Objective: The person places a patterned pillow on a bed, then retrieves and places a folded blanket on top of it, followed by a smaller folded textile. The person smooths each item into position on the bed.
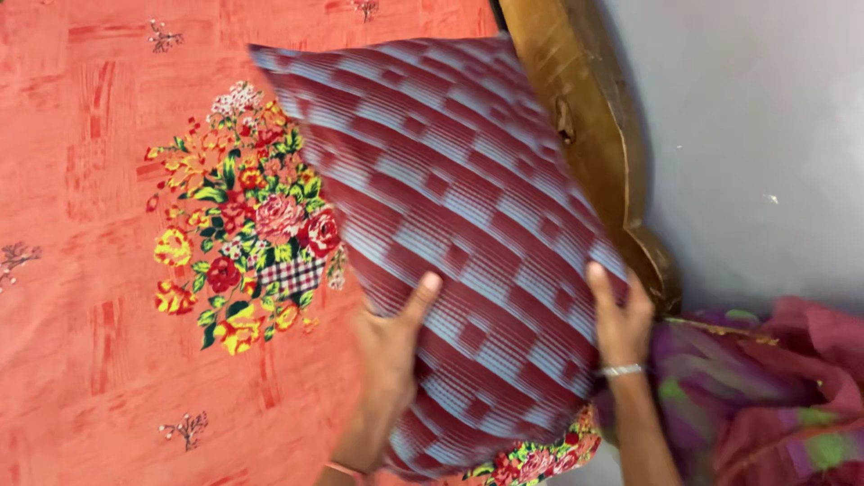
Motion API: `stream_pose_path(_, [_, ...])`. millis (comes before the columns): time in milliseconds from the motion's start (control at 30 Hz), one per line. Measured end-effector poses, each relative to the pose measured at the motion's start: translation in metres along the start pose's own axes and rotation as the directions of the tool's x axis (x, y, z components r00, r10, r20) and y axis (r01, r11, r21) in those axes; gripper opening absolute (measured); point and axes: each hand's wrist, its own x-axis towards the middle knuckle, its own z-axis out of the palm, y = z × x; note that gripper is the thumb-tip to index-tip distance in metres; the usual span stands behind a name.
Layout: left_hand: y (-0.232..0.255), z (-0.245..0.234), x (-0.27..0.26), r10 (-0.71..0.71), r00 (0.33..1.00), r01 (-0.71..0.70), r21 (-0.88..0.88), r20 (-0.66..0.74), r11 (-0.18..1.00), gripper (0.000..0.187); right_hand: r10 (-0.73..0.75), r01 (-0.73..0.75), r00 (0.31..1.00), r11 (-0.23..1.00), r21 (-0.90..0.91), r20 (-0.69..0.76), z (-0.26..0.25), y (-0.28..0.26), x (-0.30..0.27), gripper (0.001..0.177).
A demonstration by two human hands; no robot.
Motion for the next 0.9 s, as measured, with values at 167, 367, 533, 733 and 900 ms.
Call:
stream_pose_path(167, [-0.087,-0.007,0.011,-0.04,0.999,0.03,0.236,0.036,0.971,0.072,0.142,-0.134,0.99,0.938,-0.32,0.0,-0.027,0.095,0.001,0.065])
stream_pose_path(367, [-0.11,-0.012,0.003,-0.028,0.997,-0.003,0.412,0.069,0.911,0.093,0.226,-0.195,0.974,0.855,-0.48,0.008,-0.025,0.16,-0.005,0.074])
stream_pose_path(533, [-0.074,0.002,-0.022,-0.065,0.953,0.02,0.153,0.296,0.988,0.103,0.076,-0.099,0.995,0.871,-0.482,-0.068,-0.035,0.131,-0.006,0.069])
stream_pose_path(733, [-0.098,-0.021,-0.056,-0.091,0.94,0.036,0.17,0.328,0.985,0.11,-0.021,-0.075,0.981,0.876,-0.477,-0.192,-0.062,0.126,-0.034,0.071])
stream_pose_path(900, [-0.152,-0.044,-0.023,-0.101,0.958,0.043,0.214,0.268,0.976,0.1,0.158,-0.092,0.987,0.712,-0.696,0.032,-0.05,0.16,-0.043,0.073])
